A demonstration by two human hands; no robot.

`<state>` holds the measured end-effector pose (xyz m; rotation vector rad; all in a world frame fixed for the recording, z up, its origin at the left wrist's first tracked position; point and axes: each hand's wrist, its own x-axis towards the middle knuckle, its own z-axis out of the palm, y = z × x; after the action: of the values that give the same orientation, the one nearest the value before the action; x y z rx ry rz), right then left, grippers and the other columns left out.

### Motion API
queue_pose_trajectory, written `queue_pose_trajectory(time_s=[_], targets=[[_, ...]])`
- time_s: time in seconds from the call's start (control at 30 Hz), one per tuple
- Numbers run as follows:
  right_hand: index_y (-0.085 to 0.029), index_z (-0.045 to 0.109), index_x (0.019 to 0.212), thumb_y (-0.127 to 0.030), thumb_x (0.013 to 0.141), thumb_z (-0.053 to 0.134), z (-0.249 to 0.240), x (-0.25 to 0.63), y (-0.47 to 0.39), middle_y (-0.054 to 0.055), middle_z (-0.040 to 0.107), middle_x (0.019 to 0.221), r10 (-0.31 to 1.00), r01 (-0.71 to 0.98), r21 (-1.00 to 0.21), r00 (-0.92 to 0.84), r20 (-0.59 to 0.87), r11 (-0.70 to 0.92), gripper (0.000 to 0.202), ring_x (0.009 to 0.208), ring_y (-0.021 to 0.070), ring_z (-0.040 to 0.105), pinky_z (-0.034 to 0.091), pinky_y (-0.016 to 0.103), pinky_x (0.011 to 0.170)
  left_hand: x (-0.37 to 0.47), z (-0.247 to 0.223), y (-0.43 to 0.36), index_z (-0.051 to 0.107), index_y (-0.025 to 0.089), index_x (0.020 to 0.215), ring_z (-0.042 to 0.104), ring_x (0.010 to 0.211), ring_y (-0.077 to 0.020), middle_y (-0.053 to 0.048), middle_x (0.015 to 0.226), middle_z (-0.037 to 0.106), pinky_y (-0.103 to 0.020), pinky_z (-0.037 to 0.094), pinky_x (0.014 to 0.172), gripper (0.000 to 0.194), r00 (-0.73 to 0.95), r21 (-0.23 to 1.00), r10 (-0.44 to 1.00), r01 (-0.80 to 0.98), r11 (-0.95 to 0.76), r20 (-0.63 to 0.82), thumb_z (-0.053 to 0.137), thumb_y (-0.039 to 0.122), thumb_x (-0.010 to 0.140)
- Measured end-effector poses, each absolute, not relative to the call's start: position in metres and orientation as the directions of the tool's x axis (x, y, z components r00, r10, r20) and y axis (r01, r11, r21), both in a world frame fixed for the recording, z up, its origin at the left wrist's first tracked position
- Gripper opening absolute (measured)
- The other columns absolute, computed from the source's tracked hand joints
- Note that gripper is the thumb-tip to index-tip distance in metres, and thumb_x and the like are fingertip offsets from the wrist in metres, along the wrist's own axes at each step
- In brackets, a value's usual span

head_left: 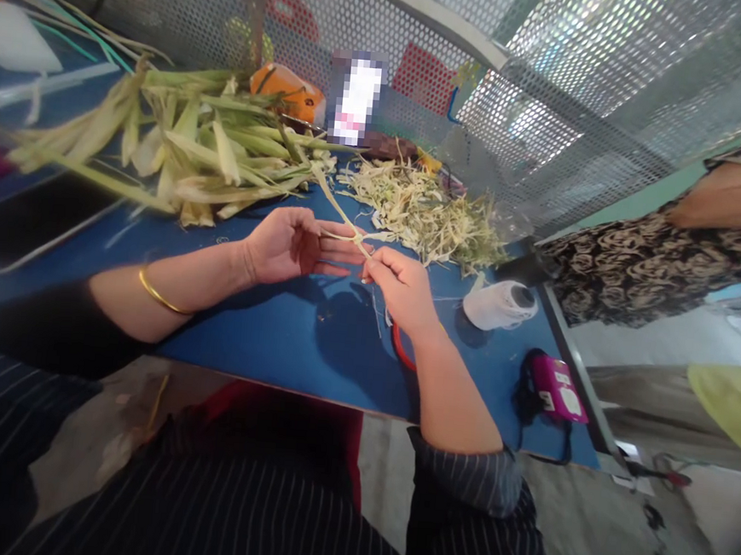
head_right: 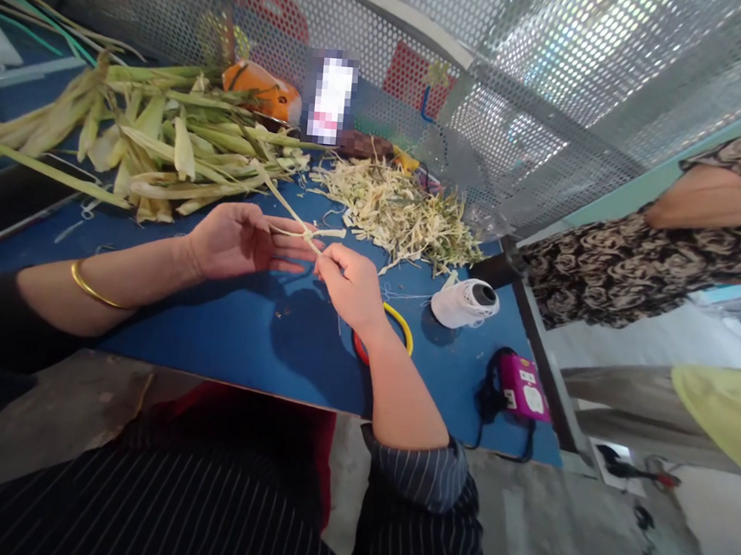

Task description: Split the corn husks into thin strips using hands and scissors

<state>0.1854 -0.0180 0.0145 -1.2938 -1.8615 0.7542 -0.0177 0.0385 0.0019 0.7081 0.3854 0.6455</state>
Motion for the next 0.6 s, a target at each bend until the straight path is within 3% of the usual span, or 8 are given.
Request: queue_pose_trajectory(time_s=[0.13, 0.2, 0.3, 0.43, 0.6], targets=[[-0.02, 0.055, 0.062, -0.021, 0.083, 0.049, 0.018, 0.1854, -0.0202, -0.002, 0.057, 0.063, 0.949, 0.452, -0.837, -0.206, 0.237, 0.307, 0.021, 0.064, 0.013, 0.055, 0.041, 0.026, 0.066, -0.023, 0.006, 0.04, 0.068, 0.002, 0.106, 0.06, 0.112, -0.0386, -0.023, 0.113, 0.068, -0.049, 0.053, 0.082, 0.05, 0.756, 0.725, 0.644, -0.375, 0.578, -0.122, 0.051, 0.039, 0.077], [-0.02, 0.054, 0.061, -0.02, 0.082, 0.049, 0.0189, 0.1856, -0.0201, -0.002, 0.056, 0.061, 0.95, 0.448, -0.839, -0.197, 0.243, 0.308, 0.021, 0.064, 0.0129, 0.055, 0.041, 0.026, 0.066, -0.0221, 0.0085, 0.0373, 0.07, 0.006, 0.104, 0.065, 0.104, -0.0345, -0.02, 0.107, 0.071, -0.042, 0.055, 0.079, 0.041, 0.72, 0.791, 0.679, -0.33, 0.514, -0.141, 0.058, 0.033, 0.076], [-0.02, 0.056, 0.061, -0.02, 0.082, 0.049, 0.0178, 0.1855, -0.0188, -0.002, 0.055, 0.06, 0.948, 0.47, -0.825, -0.206, 0.243, 0.313, 0.022, 0.063, 0.0125, 0.053, 0.04, 0.027, 0.065, -0.0192, 0.0087, 0.0352, 0.071, 0.01, 0.102, 0.07, 0.092, -0.0247, -0.013, 0.102, 0.074, -0.031, 0.056, 0.075, 0.033, 0.668, 0.855, 0.729, -0.285, 0.433, -0.147, 0.061, 0.012, 0.071], [-0.02, 0.056, 0.061, -0.02, 0.082, 0.048, 0.0129, 0.1834, -0.017, -0.002, 0.056, 0.061, 0.951, 0.391, -0.872, -0.209, 0.227, 0.294, 0.022, 0.063, 0.0123, 0.054, 0.041, 0.027, 0.066, -0.017, 0.0035, 0.0385, 0.066, 0.003, 0.111, 0.07, 0.092, -0.0282, -0.019, 0.103, 0.072, -0.037, 0.058, 0.073, 0.045, 0.72, 0.736, 0.665, -0.338, 0.587, -0.199, 0.049, 0.018, 0.072], [-0.02, 0.054, 0.057, -0.022, 0.079, 0.051, 0.0096, 0.1777, -0.0152, -0.003, 0.052, 0.056, 0.985, 0.085, -0.987, -0.119, 0.125, 0.135, 0.022, 0.063, 0.0131, 0.057, 0.045, 0.029, 0.071, -0.0156, 0.0027, 0.0375, 0.064, 0.001, 0.115, 0.069, 0.098, -0.0273, -0.019, 0.11, 0.07, -0.032, 0.058, 0.071, 0.05, 0.714, 0.602, 0.675, -0.461, 0.652, -0.185, 0.045, 0.015, 0.071]])
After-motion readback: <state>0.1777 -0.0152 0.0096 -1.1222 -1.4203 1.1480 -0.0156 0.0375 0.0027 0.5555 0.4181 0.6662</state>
